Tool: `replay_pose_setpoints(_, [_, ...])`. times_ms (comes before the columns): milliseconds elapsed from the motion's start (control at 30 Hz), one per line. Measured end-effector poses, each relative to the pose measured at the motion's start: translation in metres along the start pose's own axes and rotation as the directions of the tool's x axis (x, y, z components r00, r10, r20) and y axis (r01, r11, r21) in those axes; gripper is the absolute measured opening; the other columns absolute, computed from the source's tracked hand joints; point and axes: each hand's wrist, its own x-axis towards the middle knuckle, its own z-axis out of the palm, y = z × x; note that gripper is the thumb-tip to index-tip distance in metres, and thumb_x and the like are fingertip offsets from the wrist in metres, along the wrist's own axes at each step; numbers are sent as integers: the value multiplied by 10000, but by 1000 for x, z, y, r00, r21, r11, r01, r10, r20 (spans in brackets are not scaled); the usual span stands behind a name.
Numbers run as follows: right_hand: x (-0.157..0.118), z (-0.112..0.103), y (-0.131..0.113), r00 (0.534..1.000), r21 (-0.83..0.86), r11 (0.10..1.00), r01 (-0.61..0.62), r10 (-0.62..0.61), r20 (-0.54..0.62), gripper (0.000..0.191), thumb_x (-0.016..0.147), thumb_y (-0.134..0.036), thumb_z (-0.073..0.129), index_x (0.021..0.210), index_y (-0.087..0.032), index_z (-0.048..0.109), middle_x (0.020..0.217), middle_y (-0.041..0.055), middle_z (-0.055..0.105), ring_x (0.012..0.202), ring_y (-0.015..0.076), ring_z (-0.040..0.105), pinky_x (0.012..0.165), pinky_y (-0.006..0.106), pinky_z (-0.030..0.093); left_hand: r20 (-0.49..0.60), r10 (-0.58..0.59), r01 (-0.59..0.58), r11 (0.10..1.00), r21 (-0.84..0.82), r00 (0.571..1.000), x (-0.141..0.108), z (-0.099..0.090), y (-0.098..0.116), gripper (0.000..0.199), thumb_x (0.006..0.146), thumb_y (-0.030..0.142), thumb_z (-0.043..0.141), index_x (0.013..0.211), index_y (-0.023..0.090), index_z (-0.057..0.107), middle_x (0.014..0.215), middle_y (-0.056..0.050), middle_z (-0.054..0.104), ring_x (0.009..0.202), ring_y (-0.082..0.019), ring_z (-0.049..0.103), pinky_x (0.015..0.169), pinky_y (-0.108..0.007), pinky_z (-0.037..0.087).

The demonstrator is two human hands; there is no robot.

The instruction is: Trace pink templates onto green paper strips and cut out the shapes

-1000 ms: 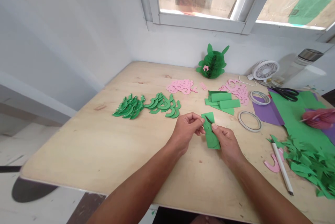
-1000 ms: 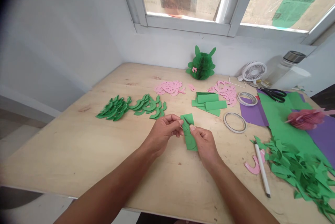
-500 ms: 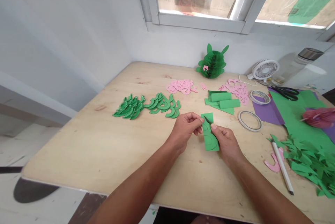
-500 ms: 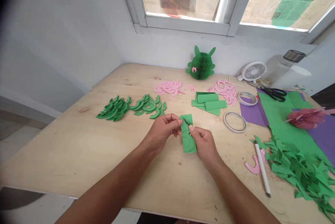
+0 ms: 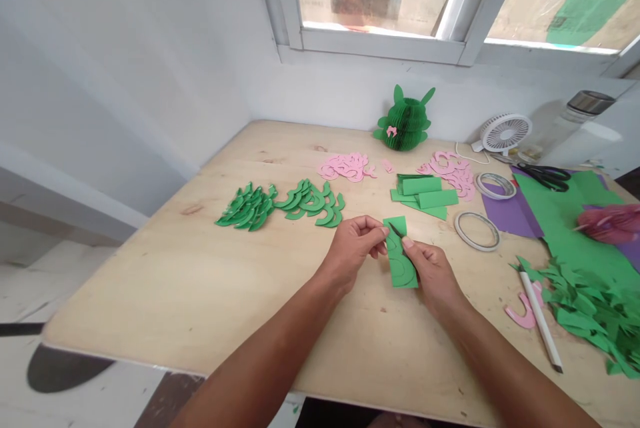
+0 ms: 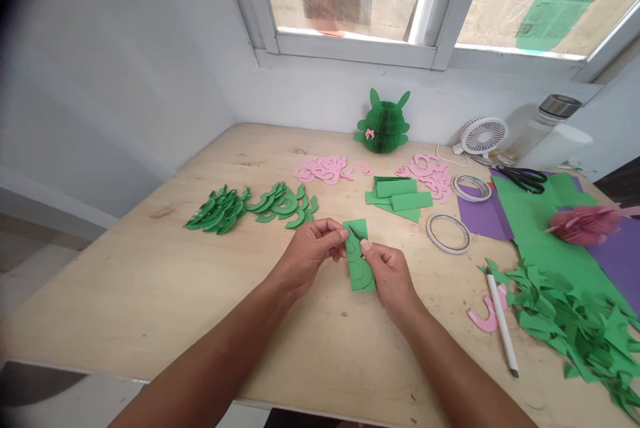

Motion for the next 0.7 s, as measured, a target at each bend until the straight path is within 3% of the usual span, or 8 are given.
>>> replay_pose_setpoints(467, [-1,-1,4,997,28,997,-74,75,-20,485,754,-588,637,554,-190,444,537,-53,312,511,92,230,477,254,171,28,15,-15,1000,26,999,1,-3,1,176,645,296,695,614,165,582,489,17,556,480,-91,480,506,-223,353])
replay_pose_setpoints(700, [-2,0,4,999,44,998,-44,44,-9,515,751,-587,647,529,-201,390,480,-79,246,464,75,179,458,260,119,49,32,-35,998,49,998,2,-5,2,169,652,292,686,617,164,583,493,21,549,491,-89,481,513,-223,351])
